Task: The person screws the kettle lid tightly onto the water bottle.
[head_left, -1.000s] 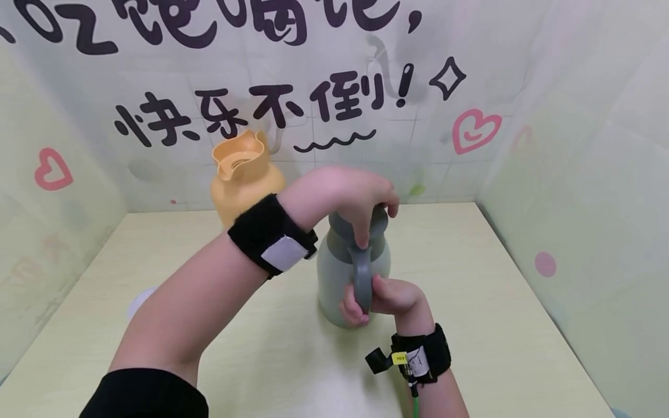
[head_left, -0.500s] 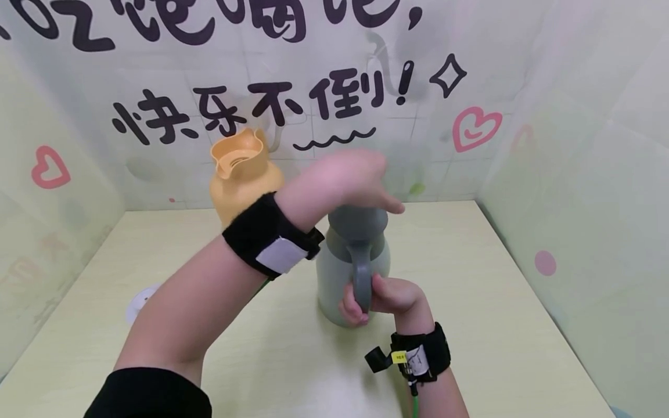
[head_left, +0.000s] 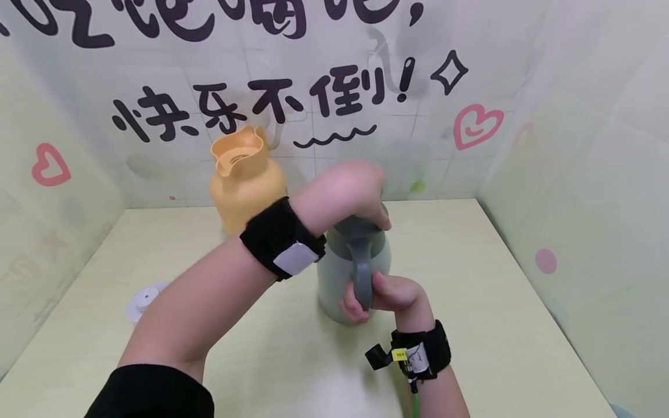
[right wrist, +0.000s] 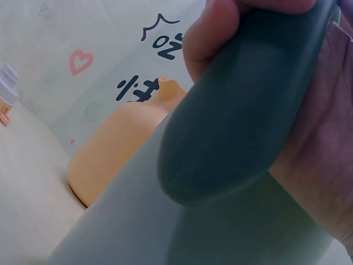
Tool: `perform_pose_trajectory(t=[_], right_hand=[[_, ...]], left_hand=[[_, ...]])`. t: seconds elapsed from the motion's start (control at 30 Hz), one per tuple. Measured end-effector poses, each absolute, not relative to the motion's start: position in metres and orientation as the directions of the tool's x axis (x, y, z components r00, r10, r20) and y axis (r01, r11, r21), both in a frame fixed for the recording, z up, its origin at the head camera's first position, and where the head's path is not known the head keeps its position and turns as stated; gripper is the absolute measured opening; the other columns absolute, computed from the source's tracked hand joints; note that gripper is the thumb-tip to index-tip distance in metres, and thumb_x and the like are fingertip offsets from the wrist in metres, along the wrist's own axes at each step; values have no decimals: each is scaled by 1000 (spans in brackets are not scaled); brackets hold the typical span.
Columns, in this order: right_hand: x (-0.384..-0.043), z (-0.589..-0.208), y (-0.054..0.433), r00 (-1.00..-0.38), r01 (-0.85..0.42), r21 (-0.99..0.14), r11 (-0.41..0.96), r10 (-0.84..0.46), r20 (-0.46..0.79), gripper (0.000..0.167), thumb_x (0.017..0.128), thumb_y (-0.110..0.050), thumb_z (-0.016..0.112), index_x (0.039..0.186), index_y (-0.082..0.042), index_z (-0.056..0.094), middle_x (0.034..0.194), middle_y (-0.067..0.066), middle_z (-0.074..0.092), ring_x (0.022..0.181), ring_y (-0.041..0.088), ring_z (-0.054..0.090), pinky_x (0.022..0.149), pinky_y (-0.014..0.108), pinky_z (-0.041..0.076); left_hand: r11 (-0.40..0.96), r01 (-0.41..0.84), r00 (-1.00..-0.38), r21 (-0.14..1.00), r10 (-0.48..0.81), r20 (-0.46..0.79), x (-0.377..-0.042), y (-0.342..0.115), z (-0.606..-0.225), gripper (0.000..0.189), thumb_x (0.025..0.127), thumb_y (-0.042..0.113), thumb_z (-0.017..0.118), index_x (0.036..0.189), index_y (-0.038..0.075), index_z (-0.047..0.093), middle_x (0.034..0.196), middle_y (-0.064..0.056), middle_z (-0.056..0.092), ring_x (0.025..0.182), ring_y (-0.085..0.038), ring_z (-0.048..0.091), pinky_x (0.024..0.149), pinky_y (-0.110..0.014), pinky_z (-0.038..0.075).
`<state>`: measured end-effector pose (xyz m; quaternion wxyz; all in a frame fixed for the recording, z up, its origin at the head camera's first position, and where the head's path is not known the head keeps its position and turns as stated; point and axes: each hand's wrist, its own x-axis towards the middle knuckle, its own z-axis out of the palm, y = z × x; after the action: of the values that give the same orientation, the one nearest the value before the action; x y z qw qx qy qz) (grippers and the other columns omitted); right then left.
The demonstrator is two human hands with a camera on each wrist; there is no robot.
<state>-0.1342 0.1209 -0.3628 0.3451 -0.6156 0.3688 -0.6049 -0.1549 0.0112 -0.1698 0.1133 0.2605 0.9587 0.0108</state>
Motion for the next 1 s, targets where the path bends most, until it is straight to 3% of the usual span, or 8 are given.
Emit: perform_pose_trajectory(t=[0.27, 0.63, 1.0], right_hand=[[-135, -364, 121, -3, -36, -869, -494, -869, 495, 64, 98, -59, 16, 86, 0, 39, 70, 12, 35, 57, 28, 32, 55, 37, 32], [-135, -363, 121, 6, -28, -876, -481, -877, 481, 63, 97, -60, 17, 87, -2, 39, 68, 13, 34, 59, 28, 32, 55, 38, 32], [-134, -363, 121, 1, -20, -879, -477, -879, 477, 63, 97, -60, 17, 86, -2, 39, 68, 13, 34, 58, 31, 31, 54, 38, 32]], left_hand=[[845, 534, -818, 23, 523, -238, -160, 13, -171, 40, 77, 47, 75, 84, 11, 58, 84, -1, 53, 81, -19, 52, 69, -29, 44], [827, 561, -783, 40, 545, -299, -163, 11, -168, 47, 76, 44, 77, 99, 8, 57, 92, -3, 54, 83, -18, 51, 70, -30, 45], [800, 600, -750, 29, 574, -329, -164, 12, -165, 43, 73, 40, 78, 95, 8, 58, 88, -1, 57, 79, -17, 53, 68, -29, 46]])
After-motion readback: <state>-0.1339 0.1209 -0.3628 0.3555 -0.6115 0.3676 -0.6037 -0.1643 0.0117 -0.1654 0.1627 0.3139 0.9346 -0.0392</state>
